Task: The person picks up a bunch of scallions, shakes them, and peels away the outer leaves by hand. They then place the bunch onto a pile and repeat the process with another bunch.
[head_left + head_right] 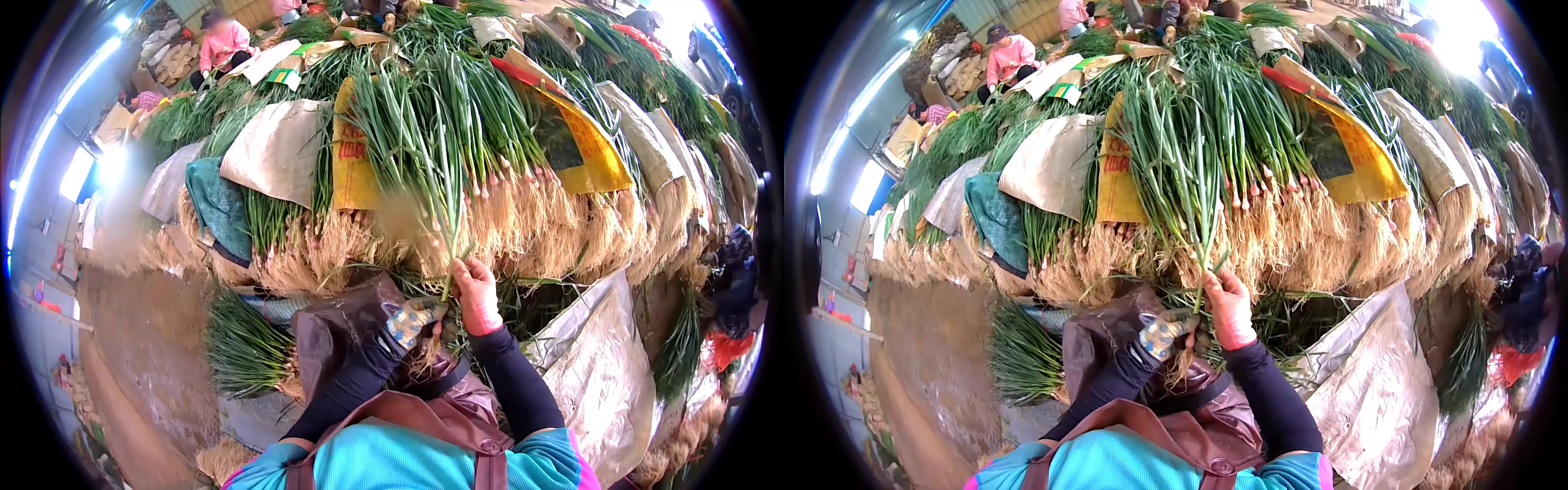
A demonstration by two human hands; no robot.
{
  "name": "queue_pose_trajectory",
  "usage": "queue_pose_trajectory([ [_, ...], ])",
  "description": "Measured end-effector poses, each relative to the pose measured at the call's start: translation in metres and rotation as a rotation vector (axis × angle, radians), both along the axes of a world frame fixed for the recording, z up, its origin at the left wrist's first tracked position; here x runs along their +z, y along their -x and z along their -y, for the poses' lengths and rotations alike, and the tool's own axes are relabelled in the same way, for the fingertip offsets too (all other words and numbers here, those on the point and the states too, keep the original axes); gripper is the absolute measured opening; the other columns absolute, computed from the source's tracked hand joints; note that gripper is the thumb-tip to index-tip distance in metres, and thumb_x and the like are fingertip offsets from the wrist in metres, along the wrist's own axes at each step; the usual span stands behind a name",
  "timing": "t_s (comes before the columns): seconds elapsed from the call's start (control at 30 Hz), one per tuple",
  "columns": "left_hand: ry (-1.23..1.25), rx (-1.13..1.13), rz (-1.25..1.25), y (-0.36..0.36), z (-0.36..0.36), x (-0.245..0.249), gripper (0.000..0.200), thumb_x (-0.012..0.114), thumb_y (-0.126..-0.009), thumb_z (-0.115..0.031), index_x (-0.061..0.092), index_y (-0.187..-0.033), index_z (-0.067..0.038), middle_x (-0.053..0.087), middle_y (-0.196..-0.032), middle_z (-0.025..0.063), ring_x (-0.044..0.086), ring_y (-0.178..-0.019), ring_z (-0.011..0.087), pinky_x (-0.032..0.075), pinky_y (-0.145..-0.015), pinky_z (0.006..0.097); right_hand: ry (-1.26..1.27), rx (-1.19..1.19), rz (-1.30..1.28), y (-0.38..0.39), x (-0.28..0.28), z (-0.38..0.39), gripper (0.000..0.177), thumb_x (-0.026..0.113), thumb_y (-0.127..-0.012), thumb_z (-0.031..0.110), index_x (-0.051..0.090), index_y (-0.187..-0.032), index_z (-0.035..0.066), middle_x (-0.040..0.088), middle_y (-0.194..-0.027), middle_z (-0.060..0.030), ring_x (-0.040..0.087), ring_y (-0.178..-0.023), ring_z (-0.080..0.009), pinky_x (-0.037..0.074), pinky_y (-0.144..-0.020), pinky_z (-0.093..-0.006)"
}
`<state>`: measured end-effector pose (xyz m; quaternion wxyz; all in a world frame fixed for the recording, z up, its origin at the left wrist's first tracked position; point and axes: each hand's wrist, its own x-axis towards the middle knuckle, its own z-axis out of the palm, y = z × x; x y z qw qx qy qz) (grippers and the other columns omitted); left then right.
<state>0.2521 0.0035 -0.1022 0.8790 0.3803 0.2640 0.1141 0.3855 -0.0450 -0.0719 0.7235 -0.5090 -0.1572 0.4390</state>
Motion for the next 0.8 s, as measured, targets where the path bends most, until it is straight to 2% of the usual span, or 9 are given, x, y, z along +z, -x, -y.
queue_pose_trajectory([
  [0.17, 0.187, -0.024, 0.190, -0.013, 0.000, -0.001, 0.017, 0.054, -0.087, -0.016, 0.058, -0.088, 0.001, 0.062, -0.069, 0.0095, 0.062, -0.061, 0.0201, 0.051, -0.059, 0.0311, 0.057, 0.088, -0.246, 0.015, -0.009, 0.033, 0.018, 0.053, -0.088, 0.022, 0.052, -0.077, 0.009, 0.048, -0.054, 0.0016, 0.049, -0.046, -0.0078, 0.033, -0.039, -0.0194],
  [0.2, 0.171, 0.000, 0.228, -0.011, -0.007, -0.003, 0.019, 0.053, -0.087, -0.016, 0.058, -0.090, 0.002, 0.062, -0.070, 0.0114, 0.063, -0.064, 0.0223, 0.053, -0.062, 0.0347, 0.097, 0.025, 0.039, 0.013, -0.050, 0.035, 0.017, 0.053, -0.087, 0.016, 0.052, -0.072, 0.008, 0.051, -0.054, -0.0023, 0.056, -0.052, -0.0153, 0.039, -0.041, -0.0252],
  [0.27, 0.031, 0.034, 0.267, -0.004, -0.024, 0.005, 0.019, 0.054, -0.086, -0.017, 0.059, -0.093, 0.000, 0.063, -0.078, 0.0143, 0.063, -0.068, 0.0217, 0.054, -0.065, 0.0357, 0.285, -0.061, 1.385, -0.021, -0.058, 0.055, 0.017, 0.056, -0.083, 0.021, 0.058, -0.074, 0.006, 0.057, -0.061, -0.0071, 0.059, -0.058, -0.0220, 0.045, -0.048, -0.0320],
  [0.33, 0.004, 0.120, 0.428, 0.001, -0.037, 0.028, 0.019, 0.055, -0.086, -0.020, 0.058, -0.088, -0.002, 0.063, -0.085, 0.0118, 0.063, -0.069, 0.0190, 0.054, -0.065, 0.0322, 1.035, 0.880, 1.452, -0.065, -0.151, 0.072, 0.024, 0.059, -0.078, 0.029, 0.064, -0.080, 0.007, 0.063, -0.075, -0.0097, 0.062, -0.067, -0.0246, 0.049, -0.059, -0.0375],
  [0.4, 0.093, 0.143, 0.457, 0.007, -0.050, 0.036, 0.018, 0.057, -0.085, -0.021, 0.059, -0.088, -0.003, 0.062, -0.087, 0.0107, 0.062, -0.069, 0.0167, 0.055, -0.062, 0.0297, 1.034, 0.844, 1.706, -0.072, -0.079, 0.062, 0.035, 0.060, -0.075, 0.044, 0.065, -0.076, 0.009, 0.062, -0.072, -0.0113, 0.062, -0.069, -0.0231, 0.048, -0.057, -0.0391],
  [0.47, -0.136, -0.154, 0.402, 0.001, -0.075, 0.032, 0.017, 0.058, -0.084, -0.021, 0.059, -0.088, -0.004, 0.060, -0.072, 0.0048, 0.058, -0.053, 0.0100, 0.051, -0.050, 0.0224, 0.865, 0.418, 1.652, -0.079, -0.008, 0.009, 0.037, 0.061, -0.074, 0.045, 0.062, -0.069, 0.009, 0.060, -0.066, -0.0107, 0.061, -0.062, -0.0223, 0.047, -0.054, -0.0367],
  [0.53, -0.006, -0.335, 0.587, -0.019, -0.086, 0.020, 0.024, 0.054, -0.087, -0.021, 0.057, -0.102, -0.002, 0.061, -0.079, 0.0058, 0.048, -0.045, 0.0054, 0.044, -0.043, 0.0213, 0.514, -0.137, 1.619, -0.079, 0.021, -0.044, 0.031, 0.062, -0.076, 0.039, 0.058, -0.073, 0.009, 0.060, -0.067, -0.0106, 0.058, -0.058, -0.0275, 0.043, -0.052, -0.0364],
  [0.67, -0.096, 0.102, 0.175, -0.028, -0.085, 0.040, 0.031, 0.042, -0.092, -0.014, 0.047, -0.121, -0.005, 0.063, -0.097, 0.0066, 0.044, -0.042, 0.0024, 0.041, -0.039, 0.0195, 0.634, -0.101, 1.597, -0.080, 0.019, -0.098, 0.024, 0.066, -0.075, 0.029, 0.053, -0.067, 0.010, 0.056, -0.058, -0.0054, 0.055, -0.048, -0.0184, 0.041, -0.042, -0.0356],
  [0.8, -0.349, 0.100, -0.258, -0.046, -0.094, 0.042, 0.031, 0.046, -0.091, -0.022, 0.054, -0.116, -0.005, 0.064, -0.097, 0.0021, 0.038, -0.040, 0.0015, 0.031, -0.035, 0.0173, 0.411, -0.090, 1.644, -0.021, 0.035, -0.028, 0.019, 0.065, -0.074, 0.026, 0.055, -0.069, 0.011, 0.056, -0.058, -0.0057, 0.057, -0.050, -0.0217, 0.044, -0.045, -0.0363],
])
